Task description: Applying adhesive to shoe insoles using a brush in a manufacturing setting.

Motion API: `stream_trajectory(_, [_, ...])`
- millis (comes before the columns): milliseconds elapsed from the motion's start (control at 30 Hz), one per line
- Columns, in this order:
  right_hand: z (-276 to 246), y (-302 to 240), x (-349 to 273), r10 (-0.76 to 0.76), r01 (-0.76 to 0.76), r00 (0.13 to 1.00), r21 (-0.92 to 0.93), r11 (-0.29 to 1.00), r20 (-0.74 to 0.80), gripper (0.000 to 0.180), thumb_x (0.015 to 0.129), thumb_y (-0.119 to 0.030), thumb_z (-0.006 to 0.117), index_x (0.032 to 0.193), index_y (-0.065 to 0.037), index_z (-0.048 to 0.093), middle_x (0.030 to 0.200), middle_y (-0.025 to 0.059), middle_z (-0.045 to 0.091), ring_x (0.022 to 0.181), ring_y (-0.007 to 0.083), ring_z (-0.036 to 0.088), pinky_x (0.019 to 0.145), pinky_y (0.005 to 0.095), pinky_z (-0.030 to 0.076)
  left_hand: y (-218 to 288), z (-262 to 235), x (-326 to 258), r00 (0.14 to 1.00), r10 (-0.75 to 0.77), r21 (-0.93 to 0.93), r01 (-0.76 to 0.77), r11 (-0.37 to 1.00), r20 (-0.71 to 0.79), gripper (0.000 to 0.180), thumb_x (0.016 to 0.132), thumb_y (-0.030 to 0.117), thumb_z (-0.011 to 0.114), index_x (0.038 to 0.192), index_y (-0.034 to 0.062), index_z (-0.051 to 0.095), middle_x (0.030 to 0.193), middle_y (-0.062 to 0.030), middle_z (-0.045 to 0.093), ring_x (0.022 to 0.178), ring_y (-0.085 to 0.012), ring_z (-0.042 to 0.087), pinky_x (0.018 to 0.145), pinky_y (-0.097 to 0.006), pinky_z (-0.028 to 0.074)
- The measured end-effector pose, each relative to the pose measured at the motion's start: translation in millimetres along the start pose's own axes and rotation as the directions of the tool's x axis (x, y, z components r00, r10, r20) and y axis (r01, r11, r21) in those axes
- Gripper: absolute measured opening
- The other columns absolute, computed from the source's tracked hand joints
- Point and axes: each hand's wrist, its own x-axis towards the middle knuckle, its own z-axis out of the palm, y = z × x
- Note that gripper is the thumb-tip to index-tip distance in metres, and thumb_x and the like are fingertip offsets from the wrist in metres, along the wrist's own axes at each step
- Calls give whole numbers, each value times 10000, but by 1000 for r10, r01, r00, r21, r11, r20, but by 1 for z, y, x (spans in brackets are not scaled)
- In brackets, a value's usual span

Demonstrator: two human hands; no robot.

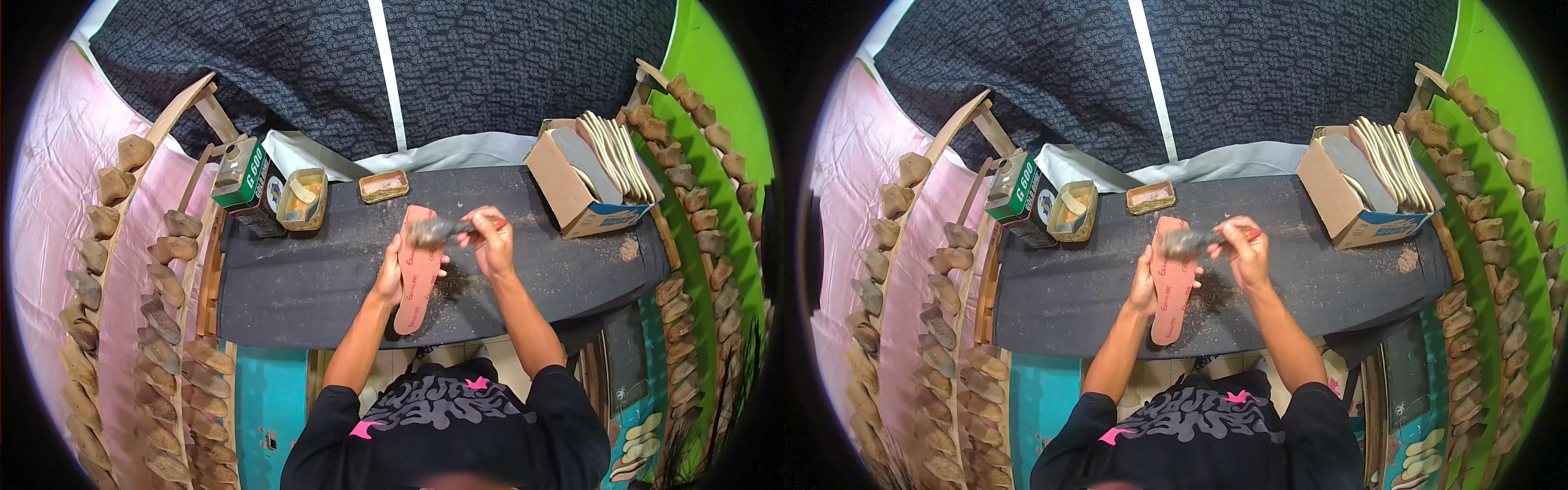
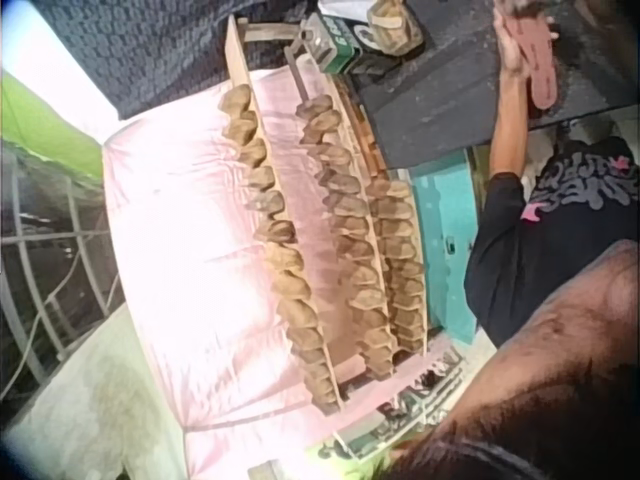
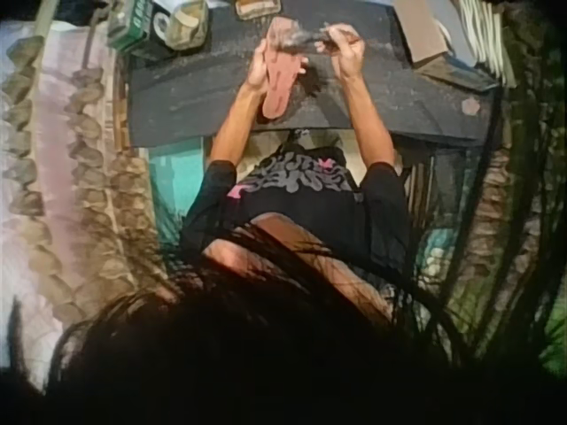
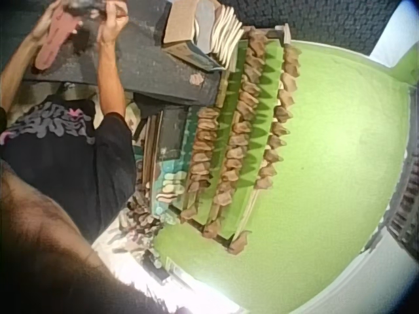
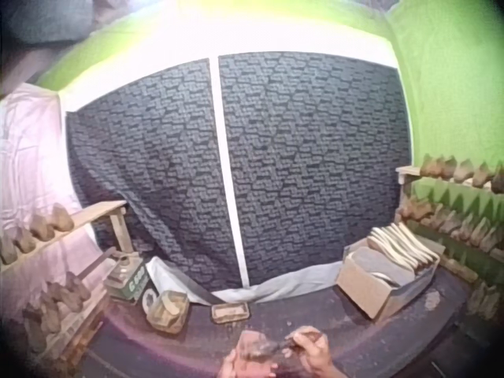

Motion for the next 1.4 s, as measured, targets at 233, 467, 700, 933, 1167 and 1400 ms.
stream_trajectory(233, [7,-3,9,-86,87,994,5,996,-61,94,901,-57,529,922,28,563,883,143,616,637,199,636,531,292,534,-6,-6,-5,999,-7,31,6,999,34,711,943,592,179,1342,34,364,1224,-201,503,994,-311,593,783,-433,551])
stream_trajectory(467, [-13,2,2,-115,114,985,-12,993,-131,97,901,-62,531,928,21,573,873,131,621,624,207,637,539,289,539,-4,-6,-7,1000,-20,15,20,1000,-5,816,892,672,153,1344,25,359,1207,-200,509,1003,-311,591,796,-449,548])
stream_trajectory(700, [-22,5,-19,-17,8,988,-61,998,-155,93,896,-63,534,887,18,579,837,129,616,597,201,624,508,282,527,0,-14,-9,992,-67,-58,61,996,-108,873,847,736,199,1354,43,357,1174,-188,530,1003,-322,591,803,-465,547])
stream_trajectory(933, [-13,-7,2,-119,111,985,-74,991,-125,86,893,-73,536,877,4,568,863,118,583,590,200,605,515,276,517,5,-8,-5,999,-43,-156,42,987,0,811,882,690,210,1347,45,367,1188,-164,527,1037,-303,572,819,-479,540])
stream_trajectory(1167, [-13,14,-34,105,-98,993,-119,988,55,93,876,-62,552,851,25,576,850,150,592,581,214,616,464,302,520,19,-12,-3,994,-17,-192,-4,981,-110,693,918,620,287,1302,60,426,1176,-136,555,1039,-241,573,811,-389,541])
stream_trajectory(1400, [-1,-6,-4,-49,48,999,-123,991,-4,101,884,-52,529,842,33,564,868,143,577,608,196,608,499,277,517,19,-10,-7,976,-23,-240,-30,970,-218,684,916,616,308,1290,60,443,1123,-124,589,901,-187,619,747,-327,545])
